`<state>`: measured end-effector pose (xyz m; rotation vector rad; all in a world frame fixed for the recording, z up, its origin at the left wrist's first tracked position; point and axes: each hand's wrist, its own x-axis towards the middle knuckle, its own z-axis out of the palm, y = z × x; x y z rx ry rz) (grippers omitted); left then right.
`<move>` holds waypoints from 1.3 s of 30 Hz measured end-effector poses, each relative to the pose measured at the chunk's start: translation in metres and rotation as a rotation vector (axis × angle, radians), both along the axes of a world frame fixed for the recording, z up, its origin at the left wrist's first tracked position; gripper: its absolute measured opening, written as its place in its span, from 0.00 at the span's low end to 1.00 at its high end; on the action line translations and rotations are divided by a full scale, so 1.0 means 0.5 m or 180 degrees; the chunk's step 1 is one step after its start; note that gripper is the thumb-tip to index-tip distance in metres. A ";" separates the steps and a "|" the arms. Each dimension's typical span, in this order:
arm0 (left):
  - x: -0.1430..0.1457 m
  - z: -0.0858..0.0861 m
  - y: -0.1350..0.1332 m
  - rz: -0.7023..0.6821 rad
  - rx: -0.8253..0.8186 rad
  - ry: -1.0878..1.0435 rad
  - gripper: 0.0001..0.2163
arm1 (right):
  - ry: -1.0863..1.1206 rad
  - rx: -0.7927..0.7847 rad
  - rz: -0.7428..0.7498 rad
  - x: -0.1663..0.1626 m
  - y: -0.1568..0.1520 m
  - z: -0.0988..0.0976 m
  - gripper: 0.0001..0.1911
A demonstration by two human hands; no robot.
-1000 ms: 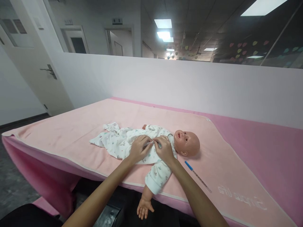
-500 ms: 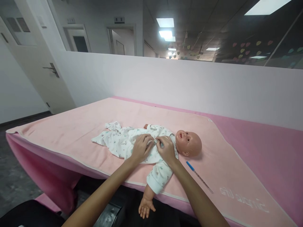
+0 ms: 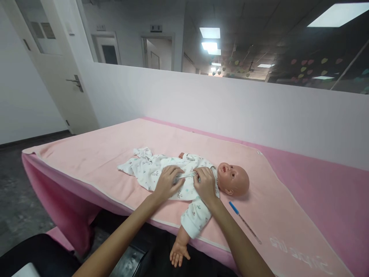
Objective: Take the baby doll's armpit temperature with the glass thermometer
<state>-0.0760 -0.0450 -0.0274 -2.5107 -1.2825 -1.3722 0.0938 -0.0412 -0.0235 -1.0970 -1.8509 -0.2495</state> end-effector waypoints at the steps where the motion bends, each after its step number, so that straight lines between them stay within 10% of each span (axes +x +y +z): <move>1: -0.009 0.000 -0.002 -0.0057 -0.0067 -0.0123 0.07 | -0.0080 0.0016 0.0013 -0.007 0.000 0.004 0.12; 20: -0.038 -0.013 -0.003 -0.0072 -0.0461 -0.1188 0.08 | -0.0979 0.0355 0.0594 -0.060 0.000 0.004 0.10; 39: -0.028 -0.011 -0.006 0.0132 -0.0201 -0.0470 0.13 | -0.0815 0.0109 0.0512 -0.066 -0.004 0.007 0.07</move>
